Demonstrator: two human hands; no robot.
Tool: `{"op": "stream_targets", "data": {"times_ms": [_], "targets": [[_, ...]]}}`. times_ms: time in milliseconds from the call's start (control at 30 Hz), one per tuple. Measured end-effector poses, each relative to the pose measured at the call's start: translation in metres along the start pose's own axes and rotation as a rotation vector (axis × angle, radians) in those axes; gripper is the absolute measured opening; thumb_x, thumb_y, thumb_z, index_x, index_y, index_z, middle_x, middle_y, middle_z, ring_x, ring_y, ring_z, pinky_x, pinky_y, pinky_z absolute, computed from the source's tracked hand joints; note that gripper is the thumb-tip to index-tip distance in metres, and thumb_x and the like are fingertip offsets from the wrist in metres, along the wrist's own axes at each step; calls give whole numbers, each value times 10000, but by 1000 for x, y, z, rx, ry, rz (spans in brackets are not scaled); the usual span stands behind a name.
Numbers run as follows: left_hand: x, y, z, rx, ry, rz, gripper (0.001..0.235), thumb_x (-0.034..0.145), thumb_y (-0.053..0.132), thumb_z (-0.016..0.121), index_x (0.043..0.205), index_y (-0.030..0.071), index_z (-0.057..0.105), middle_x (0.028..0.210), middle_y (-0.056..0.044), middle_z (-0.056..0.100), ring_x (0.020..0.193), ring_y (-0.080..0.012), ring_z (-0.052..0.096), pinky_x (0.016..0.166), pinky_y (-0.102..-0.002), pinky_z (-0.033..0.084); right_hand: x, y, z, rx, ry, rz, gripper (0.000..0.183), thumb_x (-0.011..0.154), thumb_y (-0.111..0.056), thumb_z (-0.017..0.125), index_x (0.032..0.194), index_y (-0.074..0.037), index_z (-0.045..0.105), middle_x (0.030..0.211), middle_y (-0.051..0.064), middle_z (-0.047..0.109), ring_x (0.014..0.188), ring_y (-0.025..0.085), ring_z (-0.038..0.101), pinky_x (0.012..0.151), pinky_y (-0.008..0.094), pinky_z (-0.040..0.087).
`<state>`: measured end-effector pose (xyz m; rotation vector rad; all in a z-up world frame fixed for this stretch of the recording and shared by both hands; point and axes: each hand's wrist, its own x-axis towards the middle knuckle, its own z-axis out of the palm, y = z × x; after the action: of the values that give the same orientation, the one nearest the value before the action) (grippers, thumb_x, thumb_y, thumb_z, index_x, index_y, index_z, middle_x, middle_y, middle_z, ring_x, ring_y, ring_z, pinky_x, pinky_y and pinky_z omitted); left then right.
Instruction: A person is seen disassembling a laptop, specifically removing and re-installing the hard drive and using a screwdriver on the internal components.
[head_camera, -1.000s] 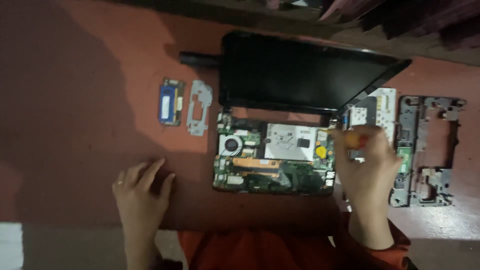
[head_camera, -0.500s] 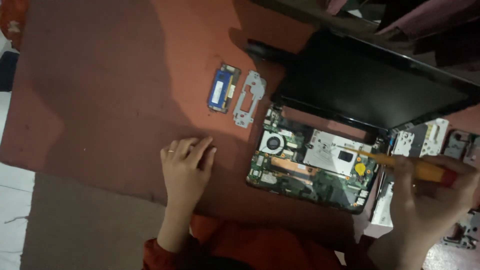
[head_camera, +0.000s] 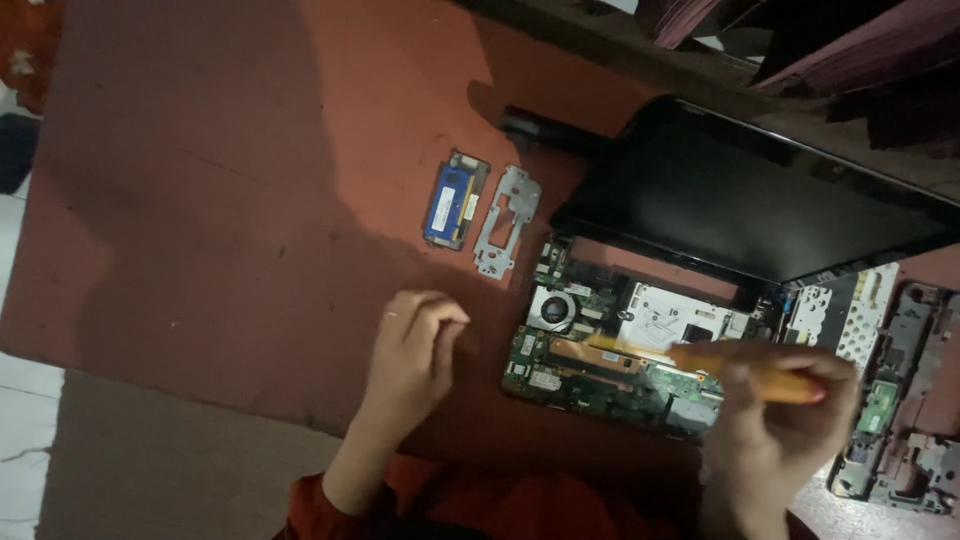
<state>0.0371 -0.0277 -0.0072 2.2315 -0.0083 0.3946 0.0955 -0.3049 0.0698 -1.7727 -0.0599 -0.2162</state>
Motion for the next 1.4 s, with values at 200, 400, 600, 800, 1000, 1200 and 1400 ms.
{"op": "stream_targets", "data": {"times_ms": [200, 400, 600, 800, 1000, 1200, 1400], "targets": [[21, 56, 1, -513, -157, -71, 282, 1025, 221, 341, 943, 50, 549, 979, -109, 522, 835, -217, 547, 766, -325, 466, -24, -23, 20, 201, 39, -19, 244, 932, -192, 637, 1036, -132, 424, 845, 149, 659, 728, 240, 721, 677, 400, 686], [31, 85, 18, -663, -177, 48, 177, 1030, 156, 381, 963, 80, 526, 964, -82, 509, 845, -222, 509, 785, -351, 455, -32, -29, 1, 303, 140, -89, 243, 945, -126, 593, 1082, -124, 392, 912, 165, 664, 810, 257, 721, 759, 451, 688], [33, 102, 25, -586, -120, 142, 174, 1029, 144, 420, 961, 83, 569, 941, -69, 533, 809, -203, 505, 750, -320, 467, -43, -36, -18, 291, 200, -90, 303, 953, -191, 643, 1140, -175, 405, 966, 80, 660, 848, 240, 716, 800, 427, 692], [30, 111, 32, -547, -87, 162, 228, 1041, 210, 398, 964, 85, 573, 947, -74, 529, 811, -204, 535, 769, -330, 487, -51, -30, -28, 274, 255, -156, 305, 947, -202, 653, 1136, -179, 415, 952, 89, 653, 828, 229, 706, 812, 443, 689], [31, 117, 36, -448, -65, 195, 184, 1016, 148, 439, 955, 83, 600, 931, -50, 542, 816, -194, 536, 798, -318, 480, -57, -31, -47, 233, 158, -139, 310, 933, -178, 673, 1139, -234, 449, 986, 65, 682, 883, 223, 743, 795, 398, 727], [34, 112, 46, -340, 6, 293, 94, 959, 94, 605, 1013, 93, 682, 953, -50, 558, 813, -191, 567, 778, -329, 496, -50, -54, -54, 1, -27, -279, 440, 926, -49, 566, 1240, -179, 287, 1073, 132, 653, 990, 257, 740, 893, 422, 731], [34, 107, 68, -411, -39, 248, 330, 1059, 134, 502, 1388, 121, 511, 1102, -65, 483, 683, -111, 563, 690, -255, 510, -14, -34, -69, -448, 135, -623, 523, 1000, -21, 497, 1429, -133, 219, 743, 195, 639, 563, 215, 667, 473, 293, 542]]}}
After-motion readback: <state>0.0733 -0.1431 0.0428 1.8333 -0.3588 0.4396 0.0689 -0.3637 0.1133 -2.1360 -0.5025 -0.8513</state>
